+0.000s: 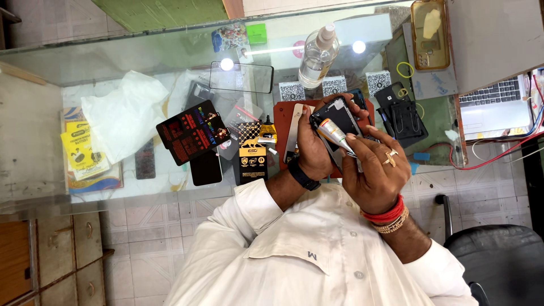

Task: The person opens a small adhesive tube, then squeezes and spreads adhesive along the edge of a disassembled smartphone frame, rotating the phone to reach different sides while a customer sits nearby at the counter.

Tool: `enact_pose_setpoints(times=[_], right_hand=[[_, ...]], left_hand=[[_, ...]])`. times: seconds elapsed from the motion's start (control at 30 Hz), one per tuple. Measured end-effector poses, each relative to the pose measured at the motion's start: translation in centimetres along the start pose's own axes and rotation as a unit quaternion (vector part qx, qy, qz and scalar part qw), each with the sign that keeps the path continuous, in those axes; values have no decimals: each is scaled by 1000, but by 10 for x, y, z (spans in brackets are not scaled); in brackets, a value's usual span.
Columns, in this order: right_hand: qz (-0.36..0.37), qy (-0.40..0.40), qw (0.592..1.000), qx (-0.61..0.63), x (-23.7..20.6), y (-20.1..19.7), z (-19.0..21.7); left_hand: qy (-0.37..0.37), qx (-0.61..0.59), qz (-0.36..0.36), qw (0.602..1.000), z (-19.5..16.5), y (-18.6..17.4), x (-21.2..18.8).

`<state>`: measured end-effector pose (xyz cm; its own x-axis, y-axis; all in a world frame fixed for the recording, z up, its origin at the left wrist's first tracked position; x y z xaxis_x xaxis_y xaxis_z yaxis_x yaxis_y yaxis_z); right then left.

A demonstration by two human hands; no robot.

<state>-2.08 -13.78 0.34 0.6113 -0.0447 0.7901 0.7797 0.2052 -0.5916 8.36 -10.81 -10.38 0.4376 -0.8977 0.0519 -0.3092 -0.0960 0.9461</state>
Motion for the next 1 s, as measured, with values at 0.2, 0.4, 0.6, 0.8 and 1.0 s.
enact_pose_setpoints(times=[0.2, 0.4, 0.6, 0.8, 1.0], right_hand=[[-7, 10, 1000, 4, -1, -2, -4], [-2, 2, 1000, 0, -2, -2, -2], [-4, 0, 1000, 4, -3, -3, -1], [1, 8, 1000, 1, -5, -3, -1], [-2, 14, 1000, -5, -4, -7, -1]], left_hand=[[-4, 13, -2, 1000, 1, 0, 0], [0, 20, -5, 1000, 1, 0, -1], [-5, -2, 2, 1000, 4, -2, -1], [-5, 6, 10, 1000, 8, -7, -1], [-10, -11, 14, 1000, 10, -7, -2]])
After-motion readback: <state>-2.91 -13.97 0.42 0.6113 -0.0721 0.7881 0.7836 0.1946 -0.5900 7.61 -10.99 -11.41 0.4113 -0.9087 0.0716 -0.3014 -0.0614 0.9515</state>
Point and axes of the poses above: each hand's wrist, its own x-axis towards the middle knuckle, its own y-axis out of the palm, z = x × y, the point moved 2 cm from there along x, towards the middle knuckle, and after that the axes turned 13 degrees about -y, right-handed, at the moved point
